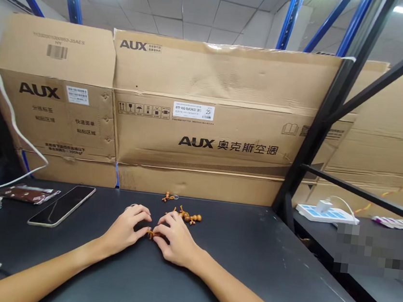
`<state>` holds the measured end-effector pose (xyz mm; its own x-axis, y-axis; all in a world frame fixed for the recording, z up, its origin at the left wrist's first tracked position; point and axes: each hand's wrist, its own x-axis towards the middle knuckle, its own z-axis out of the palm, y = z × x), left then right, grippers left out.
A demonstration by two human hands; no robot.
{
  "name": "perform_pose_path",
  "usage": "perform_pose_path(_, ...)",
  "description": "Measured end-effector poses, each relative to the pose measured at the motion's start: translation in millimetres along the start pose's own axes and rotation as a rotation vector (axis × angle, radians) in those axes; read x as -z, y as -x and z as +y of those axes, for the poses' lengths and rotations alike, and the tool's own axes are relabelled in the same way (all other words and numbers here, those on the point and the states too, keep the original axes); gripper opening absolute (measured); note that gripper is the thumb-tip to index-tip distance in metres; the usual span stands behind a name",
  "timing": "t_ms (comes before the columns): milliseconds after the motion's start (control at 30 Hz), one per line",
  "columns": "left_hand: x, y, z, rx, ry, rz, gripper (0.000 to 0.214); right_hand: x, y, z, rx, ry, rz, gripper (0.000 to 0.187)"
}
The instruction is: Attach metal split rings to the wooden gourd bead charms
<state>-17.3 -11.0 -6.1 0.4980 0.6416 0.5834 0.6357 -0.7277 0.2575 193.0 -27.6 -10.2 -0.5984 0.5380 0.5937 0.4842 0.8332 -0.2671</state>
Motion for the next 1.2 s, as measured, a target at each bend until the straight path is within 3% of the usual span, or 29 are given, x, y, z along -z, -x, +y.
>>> perform_pose_path(100, -0.7, 2.8, 1.7, -0.128, -0.039, -0.036, 0.013, -0.2, 0.0, 0.3, -0.017, 0.01, 0.014, 0.01)
perform_pose_path(167, -1.2, 3.2, 2.0, -0.12, -0.027, -0.023, 0.013, 0.2, 0.1, 0.3, -0.019, 0.007, 0.009, 0.01)
perform_pose_path(367, 1.6, -4.2, 2.0, 0.198, 0.07, 0.023, 0.022, 1.7, 0.6, -0.9, 0.029, 0.032, -0.02, 0.01)
perform_pose_path(633, 5.3, -9.7, -5.0, 0.415, 0.186, 0.016, 0.036, 1.6, 1.5, -1.5, 0.068, 0.074, 0.006, 0.01)
perform_pose_path(833, -1.6, -6.9, -6.7, 0.362, -0.039, -0.056, 0.031, 1.0, -0.3, -1.3, -0.017, 0.106, 0.041, 0.008)
perform_pose_path(1000, -0.6, -6.2, -3.0, 0.329, -0.098, -0.081, 0.031, -3.3, 0.9, 2.6, -0.075, 0.15, 0.053, 0.006)
perform_pose_path(1133, 2.3, -4.2, 0.6, 0.093, -0.101, -0.104, 0.011, -4.6, 1.4, 5.7, -0.158, 0.205, 0.072, 0.003)
perform_pose_path(1200, 3.9, -3.0, 0.8, -0.033, -0.112, -0.165, 0.023, -3.7, 0.9, 7.2, -0.2, 0.24, 0.082, 0.004)
